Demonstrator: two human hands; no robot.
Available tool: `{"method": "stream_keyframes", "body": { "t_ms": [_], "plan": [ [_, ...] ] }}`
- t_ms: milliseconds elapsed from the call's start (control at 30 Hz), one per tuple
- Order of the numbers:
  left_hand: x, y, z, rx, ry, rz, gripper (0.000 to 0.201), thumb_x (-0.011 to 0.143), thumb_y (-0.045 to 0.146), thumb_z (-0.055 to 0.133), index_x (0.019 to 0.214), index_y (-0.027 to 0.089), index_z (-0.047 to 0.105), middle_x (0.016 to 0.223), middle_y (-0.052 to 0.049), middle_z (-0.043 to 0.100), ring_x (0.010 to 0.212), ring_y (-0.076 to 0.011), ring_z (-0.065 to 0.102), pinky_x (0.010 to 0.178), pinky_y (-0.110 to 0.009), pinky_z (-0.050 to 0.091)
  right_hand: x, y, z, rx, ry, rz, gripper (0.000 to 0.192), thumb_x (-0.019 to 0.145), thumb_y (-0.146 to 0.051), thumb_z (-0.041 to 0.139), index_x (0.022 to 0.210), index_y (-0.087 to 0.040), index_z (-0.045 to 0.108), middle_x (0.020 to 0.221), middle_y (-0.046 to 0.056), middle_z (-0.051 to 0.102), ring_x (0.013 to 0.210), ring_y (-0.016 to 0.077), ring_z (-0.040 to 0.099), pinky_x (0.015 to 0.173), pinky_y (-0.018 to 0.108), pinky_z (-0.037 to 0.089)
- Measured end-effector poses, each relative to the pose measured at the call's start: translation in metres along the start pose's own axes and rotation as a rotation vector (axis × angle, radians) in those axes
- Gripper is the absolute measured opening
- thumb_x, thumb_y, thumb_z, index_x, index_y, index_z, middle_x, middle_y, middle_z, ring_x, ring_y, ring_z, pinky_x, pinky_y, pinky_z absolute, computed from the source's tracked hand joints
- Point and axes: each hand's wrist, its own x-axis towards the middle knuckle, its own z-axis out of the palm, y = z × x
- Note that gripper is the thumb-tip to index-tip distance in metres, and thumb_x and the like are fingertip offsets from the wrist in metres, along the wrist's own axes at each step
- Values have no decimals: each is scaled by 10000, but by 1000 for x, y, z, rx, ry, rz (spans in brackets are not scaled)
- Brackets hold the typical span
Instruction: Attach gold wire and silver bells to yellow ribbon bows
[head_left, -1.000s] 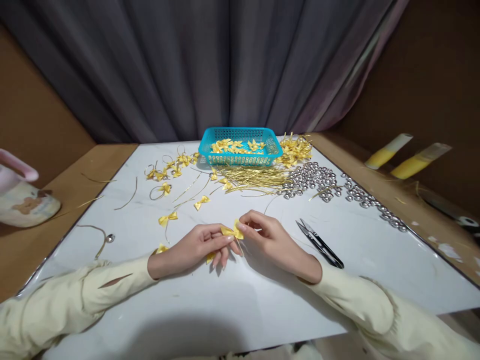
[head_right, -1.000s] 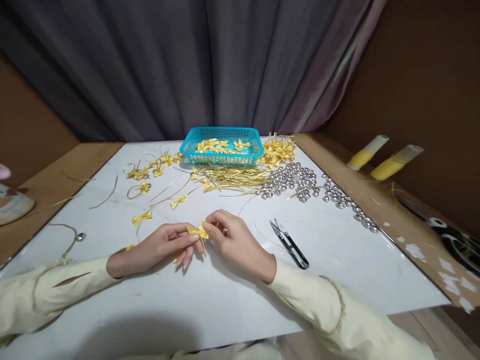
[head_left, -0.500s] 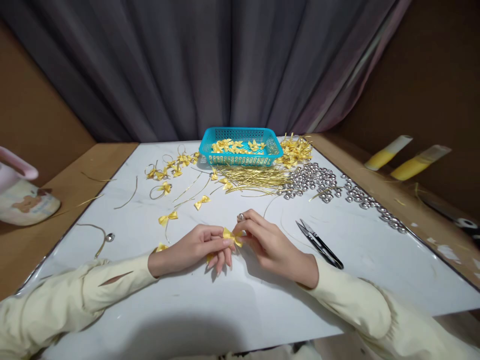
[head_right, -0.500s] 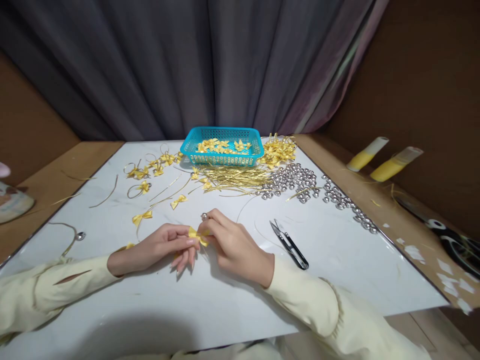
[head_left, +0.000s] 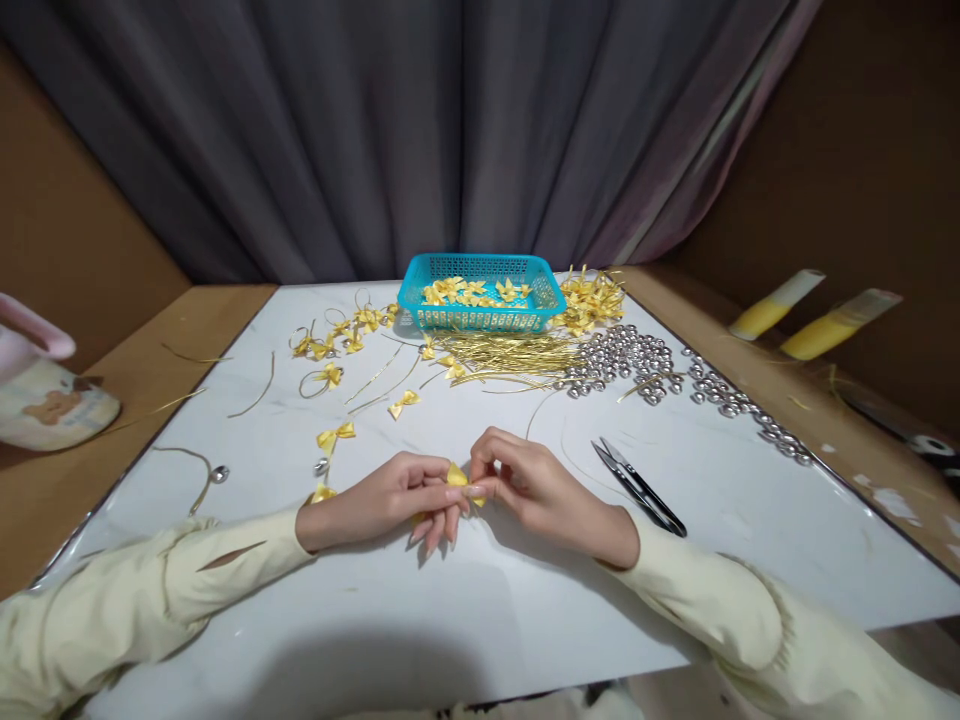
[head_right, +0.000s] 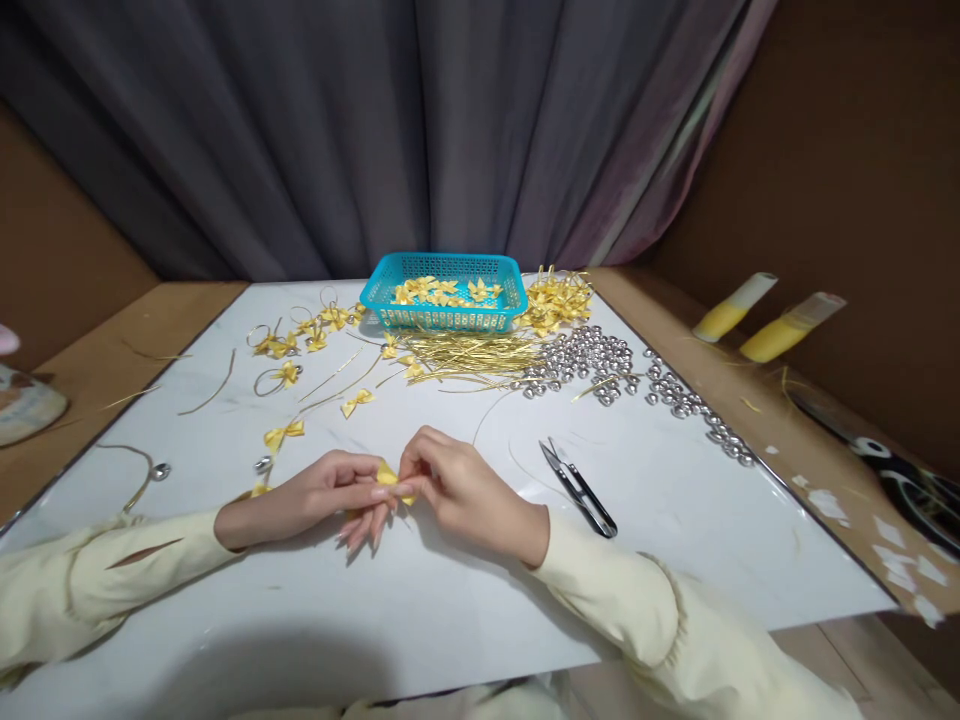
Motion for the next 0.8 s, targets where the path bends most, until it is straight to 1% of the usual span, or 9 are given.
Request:
{"method": "stream_keyframes", "body": {
  "t_ms": [133,200,300,433,500,633,800],
  "plan": [
    [0,-2,-1,7,-6,-13,262,875,355,539,815,102,575,615,-47,654,446,-91,554,430,-195,383,3,-2,-1,116,41,143,117,837,-147,550,726,-160,516,747,5,543,675,111,505,588,218,385],
    [-1,-2,-1,-5,-5,-26,265,868,358,548,813,101,583,604,-44,650,434,-88,547,422,-191,382,4,-3,-3,166,80,181,121,825,-155,577,717,-157,522,734,-3,538,679,109,503,595,217,378],
    [-1,-3,-1,-34,-5,-32,260,864,350,556,803,100,590,598,-44,648,426,-85,541,416,-187,384,5,-3,-7,185,100,158,95,827,-146,572,737,-153,545,761,3,546,713,115,512,622,226,381],
    [1,-4,-3,-73,-17,-20,239,873,327,551,812,100,594,604,-41,652,426,-76,539,412,-174,378,3,-3,-6,121,10,60,61,846,-121,535,811,-152,575,829,30,570,740,124,525,660,244,402],
    [1,-4,-3,-74,-30,-20,235,877,322,547,816,101,593,607,-40,655,426,-73,540,413,-170,380,2,-3,-3,95,-3,42,71,844,-106,525,804,-151,563,819,31,566,724,121,520,647,240,403],
    [1,-3,-3,-47,-43,-26,229,879,315,545,819,100,596,603,-41,657,424,-77,545,408,-169,381,2,-2,1,100,14,92,108,840,-112,529,739,-153,532,760,14,550,685,115,508,622,233,392],
    [2,-3,-4,-56,-40,-18,220,882,297,538,805,98,593,614,-48,665,429,-79,556,414,-167,384,3,1,3,202,29,205,120,836,-188,562,725,-161,526,738,6,558,678,117,511,624,238,391]
  ]
}}
